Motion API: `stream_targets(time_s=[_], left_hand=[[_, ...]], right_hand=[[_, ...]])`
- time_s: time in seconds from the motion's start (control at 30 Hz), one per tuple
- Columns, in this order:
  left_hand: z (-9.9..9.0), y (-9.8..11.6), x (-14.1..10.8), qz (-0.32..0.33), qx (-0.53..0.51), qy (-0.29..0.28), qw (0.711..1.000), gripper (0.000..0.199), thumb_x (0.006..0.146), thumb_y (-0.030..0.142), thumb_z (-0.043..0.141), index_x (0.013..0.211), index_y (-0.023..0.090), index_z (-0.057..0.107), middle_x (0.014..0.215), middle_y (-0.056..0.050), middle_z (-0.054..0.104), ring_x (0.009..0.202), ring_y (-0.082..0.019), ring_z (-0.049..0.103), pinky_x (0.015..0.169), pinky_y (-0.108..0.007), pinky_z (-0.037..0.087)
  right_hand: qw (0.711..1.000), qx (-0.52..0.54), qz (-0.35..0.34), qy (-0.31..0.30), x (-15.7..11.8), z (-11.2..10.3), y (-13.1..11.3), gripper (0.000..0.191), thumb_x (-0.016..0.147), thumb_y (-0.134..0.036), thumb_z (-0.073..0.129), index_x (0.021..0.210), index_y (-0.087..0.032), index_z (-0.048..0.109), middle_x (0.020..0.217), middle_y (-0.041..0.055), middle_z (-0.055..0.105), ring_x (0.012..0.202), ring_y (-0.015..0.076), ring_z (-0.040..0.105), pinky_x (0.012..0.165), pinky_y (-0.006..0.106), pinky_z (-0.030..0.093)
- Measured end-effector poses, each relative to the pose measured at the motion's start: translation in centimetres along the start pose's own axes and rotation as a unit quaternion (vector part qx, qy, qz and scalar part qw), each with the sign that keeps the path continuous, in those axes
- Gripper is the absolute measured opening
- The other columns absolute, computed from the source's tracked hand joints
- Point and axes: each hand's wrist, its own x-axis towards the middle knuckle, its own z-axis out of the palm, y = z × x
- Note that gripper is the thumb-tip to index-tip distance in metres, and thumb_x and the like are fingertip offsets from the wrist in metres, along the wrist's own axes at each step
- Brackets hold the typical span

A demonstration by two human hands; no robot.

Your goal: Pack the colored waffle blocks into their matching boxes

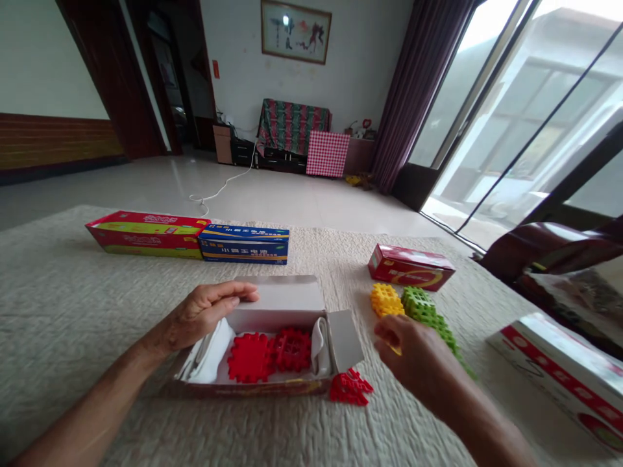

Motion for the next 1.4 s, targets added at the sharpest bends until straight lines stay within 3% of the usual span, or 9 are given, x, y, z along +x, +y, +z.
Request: stream_targets(time_s=[0.13,0.27,0.33,0.47,0.57,0.7,0.87,1.0,1.4], left_hand=[[0.1,0.0,-0.1,0.003,-0.011,0.001,1.0,0.033,0.085,0.018,0.047,0.112,0.015,0.066,0.104,-0.006,0.074,0.101,-0.018,0.067,0.094,-0.034,0.049],[0.0,0.1,-0.1,0.007,0.004,0.004,1.0,0.032,0.084,0.016,0.048,0.11,0.015,0.068,0.103,-0.005,0.074,0.1,-0.017,0.067,0.094,-0.032,0.049],[0.0,0.1,0.0,0.01,0.01,0.006,1.0,0.032,0.083,0.016,0.049,0.108,0.016,0.068,0.102,-0.005,0.075,0.099,-0.017,0.067,0.094,-0.032,0.049],[0.0,0.2,0.1,0.007,0.014,0.004,1.0,0.031,0.084,0.016,0.048,0.107,0.016,0.069,0.103,-0.005,0.074,0.1,-0.017,0.067,0.094,-0.032,0.049],[0.0,0.3,0.1,0.006,0.018,-0.001,1.0,0.031,0.084,0.016,0.047,0.106,0.015,0.069,0.104,-0.005,0.074,0.101,-0.018,0.066,0.095,-0.032,0.05],[0.0,0.4,0.1,0.01,0.022,-0.001,1.0,0.03,0.084,0.017,0.048,0.104,0.017,0.07,0.105,-0.005,0.074,0.102,-0.019,0.066,0.094,-0.033,0.05],[-0.1,0.6,0.0,0.014,0.028,0.006,1.0,0.029,0.084,0.019,0.049,0.102,0.017,0.071,0.103,-0.005,0.074,0.1,-0.019,0.067,0.094,-0.034,0.05],[-0.1,0.6,0.0,0.012,0.03,0.003,0.999,0.029,0.084,0.018,0.049,0.102,0.017,0.072,0.104,-0.005,0.074,0.101,-0.019,0.067,0.096,-0.034,0.049],[-0.1,0.4,-0.1,0.006,0.004,0.005,1.0,0.029,0.084,0.016,0.049,0.102,0.016,0.071,0.103,-0.005,0.074,0.1,-0.018,0.067,0.094,-0.032,0.05]], right_hand=[[0.998,0.027,-0.061,0.019,-3.9,3.5,-1.4,0.035,0.074,-0.035,0.064,0.106,-0.022,0.064,0.107,0.0113,0.068,0.095,0.0255,0.067,0.074,0.035,0.055],[0.997,0.03,-0.07,-0.029,-4.8,5.2,-4.0,0.015,0.07,-0.024,0.064,0.085,-0.023,0.066,0.087,0.0053,0.068,0.078,0.0203,0.067,0.066,0.029,0.054],[0.996,0.037,-0.069,-0.05,-4.6,5.1,-4.7,0.003,0.074,-0.023,0.062,0.076,-0.023,0.065,0.075,0.0028,0.066,0.065,0.016,0.064,0.059,0.025,0.05],[0.994,0.07,-0.084,-0.009,-3.9,4.2,-4.3,0.023,0.088,-0.029,0.05,0.068,-0.021,0.058,0.062,0.0015,0.06,0.053,0.0126,0.057,0.053,0.023,0.045],[0.992,0.112,-0.059,0.0,-3.5,3.8,-3.6,0.023,0.09,-0.028,0.045,0.071,-0.021,0.055,0.057,-0.0003,0.059,0.048,0.0117,0.053,0.05,0.022,0.044],[0.996,0.091,-0.014,0.001,-3.2,3.9,-3.1,0.014,0.087,-0.028,0.047,0.085,-0.02,0.059,0.079,0.005,0.068,0.058,0.0146,0.061,0.057,0.026,0.051],[0.999,0.031,-0.006,0.007,-3.5,4.4,-2.8,0.028,0.082,-0.037,0.058,0.104,-0.02,0.064,0.118,0.0135,0.062,0.088,0.0232,0.068,0.075,0.037,0.056],[1.0,0.019,-0.012,-0.019,-3.7,4.1,-3.0,0.025,0.078,-0.038,0.062,0.096,-0.02,0.066,0.109,0.0137,0.065,0.092,0.0269,0.067,0.077,0.04,0.057],[0.996,0.044,-0.051,-0.057,-3.4,3.9,-3.5,0.016,0.085,-0.02,0.047,0.082,-0.02,0.063,0.091,0.0083,0.067,0.077,0.0184,0.066,0.068,0.031,0.054]])
